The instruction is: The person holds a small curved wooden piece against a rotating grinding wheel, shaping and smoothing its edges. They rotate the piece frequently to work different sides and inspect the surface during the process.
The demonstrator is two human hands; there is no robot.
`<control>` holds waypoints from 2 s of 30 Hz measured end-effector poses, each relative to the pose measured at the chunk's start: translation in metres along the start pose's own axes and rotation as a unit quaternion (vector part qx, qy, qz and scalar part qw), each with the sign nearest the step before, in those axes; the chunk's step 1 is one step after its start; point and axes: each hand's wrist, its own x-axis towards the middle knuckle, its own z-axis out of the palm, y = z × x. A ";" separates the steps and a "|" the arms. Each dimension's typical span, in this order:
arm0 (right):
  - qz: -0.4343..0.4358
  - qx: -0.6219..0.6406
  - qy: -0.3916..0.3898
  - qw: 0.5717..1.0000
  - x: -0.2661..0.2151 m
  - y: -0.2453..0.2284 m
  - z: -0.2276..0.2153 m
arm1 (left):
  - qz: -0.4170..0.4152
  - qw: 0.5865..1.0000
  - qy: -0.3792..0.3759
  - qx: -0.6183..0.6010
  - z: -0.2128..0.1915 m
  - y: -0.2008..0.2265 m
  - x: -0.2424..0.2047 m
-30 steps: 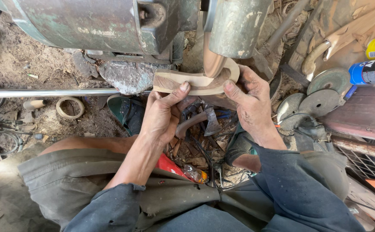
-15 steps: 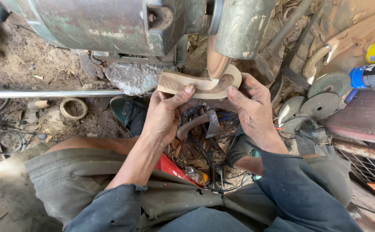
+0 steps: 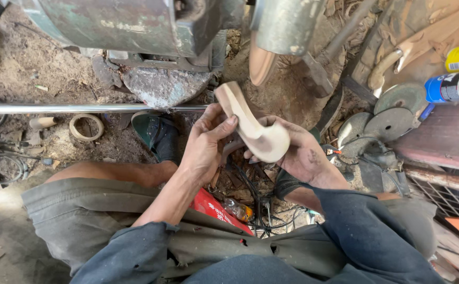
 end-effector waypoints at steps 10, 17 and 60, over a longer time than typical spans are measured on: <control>-0.137 -0.125 0.041 0.982 -0.002 -0.002 -0.018 | -0.012 0.983 -0.022 0.184 0.032 -0.019 -0.007; -0.193 -0.155 0.060 0.967 0.013 -0.030 0.000 | 0.081 0.935 0.009 0.344 0.053 0.006 -0.007; -0.236 -0.208 0.081 0.946 0.045 -0.037 0.013 | 0.058 0.982 -0.011 0.181 0.038 0.026 0.003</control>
